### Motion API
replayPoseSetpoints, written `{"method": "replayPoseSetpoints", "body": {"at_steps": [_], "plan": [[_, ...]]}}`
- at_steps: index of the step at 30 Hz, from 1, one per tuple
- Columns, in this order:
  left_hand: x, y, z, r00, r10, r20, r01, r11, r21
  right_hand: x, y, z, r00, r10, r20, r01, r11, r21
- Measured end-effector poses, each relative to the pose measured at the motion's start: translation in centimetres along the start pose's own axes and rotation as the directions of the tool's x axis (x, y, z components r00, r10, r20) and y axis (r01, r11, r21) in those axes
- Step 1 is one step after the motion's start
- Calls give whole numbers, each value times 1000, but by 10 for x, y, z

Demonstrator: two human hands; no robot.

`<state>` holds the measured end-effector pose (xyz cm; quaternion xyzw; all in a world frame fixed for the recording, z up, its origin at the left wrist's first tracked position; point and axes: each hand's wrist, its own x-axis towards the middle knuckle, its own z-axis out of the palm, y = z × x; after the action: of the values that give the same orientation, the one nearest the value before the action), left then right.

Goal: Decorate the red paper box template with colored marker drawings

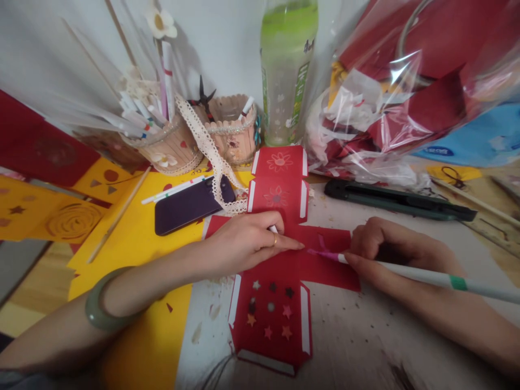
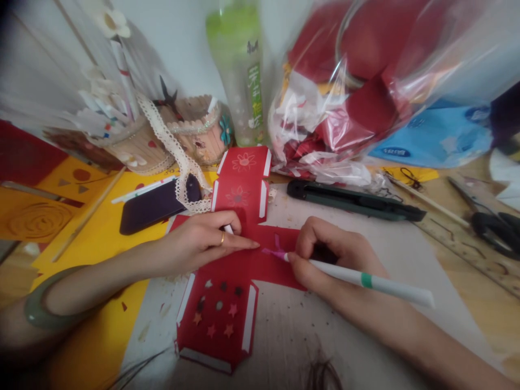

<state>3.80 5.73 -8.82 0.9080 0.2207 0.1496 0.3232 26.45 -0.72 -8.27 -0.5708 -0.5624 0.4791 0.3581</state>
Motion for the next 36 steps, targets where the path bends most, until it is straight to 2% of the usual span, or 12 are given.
{"method": "replayPoseSetpoints", "body": {"at_steps": [7,16,30,36], "plan": [[1,0,1,1000,5,-1,-5,1000,12,4,5,-4,991,-73,110,83,992,-91],[0,1,1,1000,0,-12,0,1000,1,1,0,1,998,-58,30,61,994,-96],[0,0,1,1000,1,-6,0,999,50,2,-2,-3,994,-38,98,51,989,-138],[1,0,1,1000,6,-8,-6,999,40,2,1,-2,996,-44,73,51,994,-98]]}}
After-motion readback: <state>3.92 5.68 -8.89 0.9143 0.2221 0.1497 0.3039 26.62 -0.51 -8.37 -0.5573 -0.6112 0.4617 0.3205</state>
